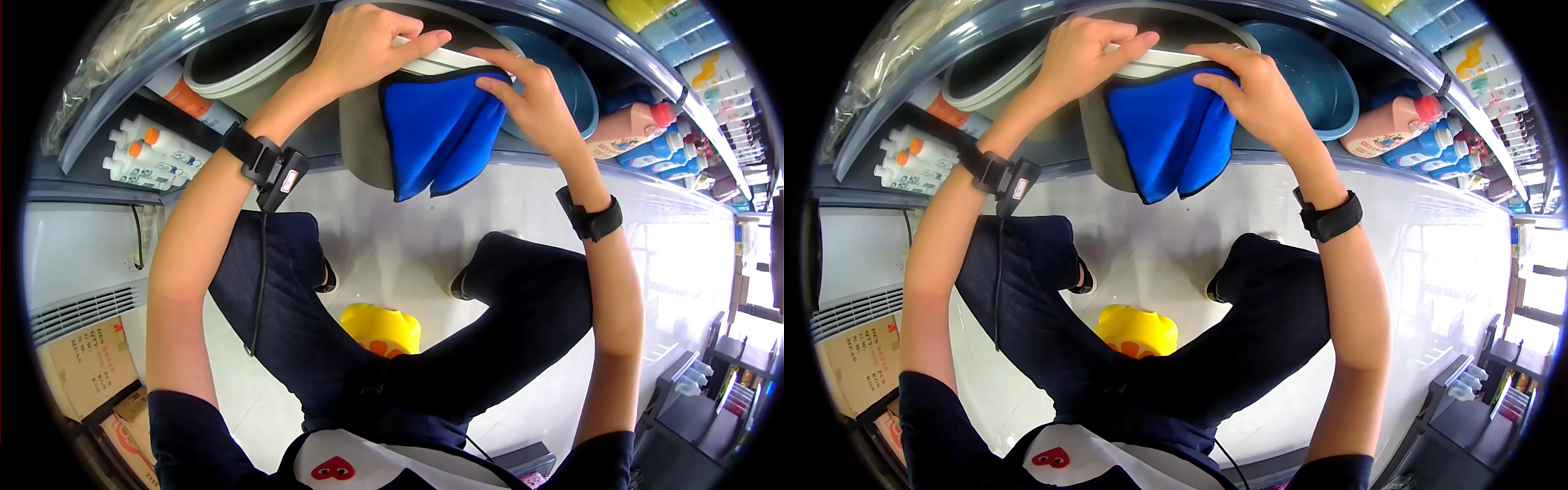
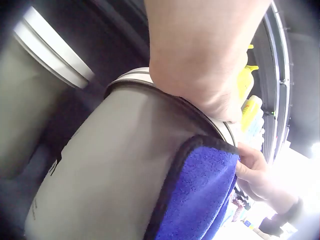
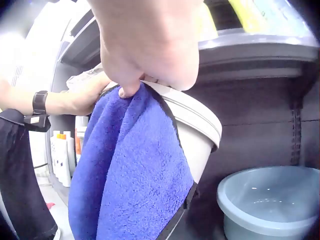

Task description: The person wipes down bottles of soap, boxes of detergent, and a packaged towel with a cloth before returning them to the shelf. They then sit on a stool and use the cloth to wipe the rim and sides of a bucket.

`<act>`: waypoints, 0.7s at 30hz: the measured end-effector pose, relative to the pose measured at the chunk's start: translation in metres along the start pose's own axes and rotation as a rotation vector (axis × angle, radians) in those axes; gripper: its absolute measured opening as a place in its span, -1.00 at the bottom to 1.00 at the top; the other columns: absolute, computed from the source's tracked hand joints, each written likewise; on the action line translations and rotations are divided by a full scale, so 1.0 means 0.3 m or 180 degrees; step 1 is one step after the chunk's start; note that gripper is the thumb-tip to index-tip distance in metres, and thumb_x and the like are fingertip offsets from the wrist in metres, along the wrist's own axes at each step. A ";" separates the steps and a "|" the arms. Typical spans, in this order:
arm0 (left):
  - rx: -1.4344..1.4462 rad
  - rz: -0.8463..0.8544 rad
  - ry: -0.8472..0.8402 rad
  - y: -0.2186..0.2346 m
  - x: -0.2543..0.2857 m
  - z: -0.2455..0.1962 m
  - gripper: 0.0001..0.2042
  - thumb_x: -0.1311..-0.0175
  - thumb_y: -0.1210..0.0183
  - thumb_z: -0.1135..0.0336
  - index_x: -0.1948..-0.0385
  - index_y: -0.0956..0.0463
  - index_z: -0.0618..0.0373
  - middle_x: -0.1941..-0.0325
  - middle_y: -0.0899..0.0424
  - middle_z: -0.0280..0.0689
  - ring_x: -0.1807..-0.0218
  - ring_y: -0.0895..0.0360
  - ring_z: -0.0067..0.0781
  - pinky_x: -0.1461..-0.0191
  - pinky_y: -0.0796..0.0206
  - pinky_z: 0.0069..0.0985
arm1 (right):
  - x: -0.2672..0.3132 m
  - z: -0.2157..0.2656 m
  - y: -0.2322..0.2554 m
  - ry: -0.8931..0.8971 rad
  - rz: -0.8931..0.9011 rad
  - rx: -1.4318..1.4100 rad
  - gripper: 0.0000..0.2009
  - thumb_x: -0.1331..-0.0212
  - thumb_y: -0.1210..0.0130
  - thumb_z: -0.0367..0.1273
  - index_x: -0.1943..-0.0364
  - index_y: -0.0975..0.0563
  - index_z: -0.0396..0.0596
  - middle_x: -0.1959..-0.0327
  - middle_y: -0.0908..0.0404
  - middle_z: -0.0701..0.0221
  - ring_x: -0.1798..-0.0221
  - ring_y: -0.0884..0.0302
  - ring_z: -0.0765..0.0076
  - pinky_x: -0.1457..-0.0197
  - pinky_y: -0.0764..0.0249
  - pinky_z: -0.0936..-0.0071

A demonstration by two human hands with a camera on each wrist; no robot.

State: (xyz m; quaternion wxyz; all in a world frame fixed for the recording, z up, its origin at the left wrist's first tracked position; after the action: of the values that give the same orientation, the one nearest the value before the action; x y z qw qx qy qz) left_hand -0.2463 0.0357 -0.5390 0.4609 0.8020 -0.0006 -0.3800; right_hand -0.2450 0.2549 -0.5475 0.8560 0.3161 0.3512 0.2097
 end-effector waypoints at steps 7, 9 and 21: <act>0.0077 -0.0119 0.0100 0.001 0.009 0.040 -0.56 -0.35 -0.16 -0.08 0.55 -0.62 0.13 0.67 -0.43 -0.21 0.55 -0.39 -0.18 0.39 -0.22 -0.33 | 0.003 -0.011 0.000 0.0196 -0.0159 0.0217 -0.70 -0.20 -0.21 -0.45 -0.03 -0.62 -0.17 0.11 -0.69 0.10 0.11 -0.59 -0.08 -0.09 -0.49 0.27; 0.0020 -0.0302 -0.0021 0.015 0.008 0.038 -0.61 -0.30 -0.23 -0.07 0.45 -0.64 0.12 0.55 -0.53 -0.24 0.42 -0.46 -0.20 0.27 -0.28 -0.33 | 0.004 -0.005 -0.003 0.0142 -0.0179 0.0259 -0.70 -0.20 -0.21 -0.45 -0.04 -0.62 -0.17 0.11 -0.69 0.09 0.11 -0.60 -0.08 -0.08 -0.50 0.26; -0.0763 -0.0067 -0.1053 0.000 0.008 -0.117 -0.46 -0.06 -0.35 -0.15 0.13 -0.54 0.14 0.19 -0.57 -0.22 0.05 -0.49 -0.16 -0.09 -0.25 -0.25 | 0.019 -0.032 -0.015 -0.0307 -0.0306 0.0111 -0.70 -0.23 -0.25 -0.40 -0.04 -0.63 -0.17 0.16 -0.70 0.05 0.26 -0.62 0.00 0.09 -0.52 0.31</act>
State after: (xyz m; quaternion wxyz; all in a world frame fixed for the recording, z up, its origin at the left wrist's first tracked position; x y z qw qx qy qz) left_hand -0.2233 0.0609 -0.5304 0.5426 0.6681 -0.0227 -0.5086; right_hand -0.2475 0.2588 -0.5585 0.8754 0.3234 0.3279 0.1467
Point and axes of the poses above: each hand's wrist, its own x-axis away from the middle knuckle, its own y-axis out of the back of the hand, z = x × y, the point moved 4 cm from there along -x, towards the middle knuckle
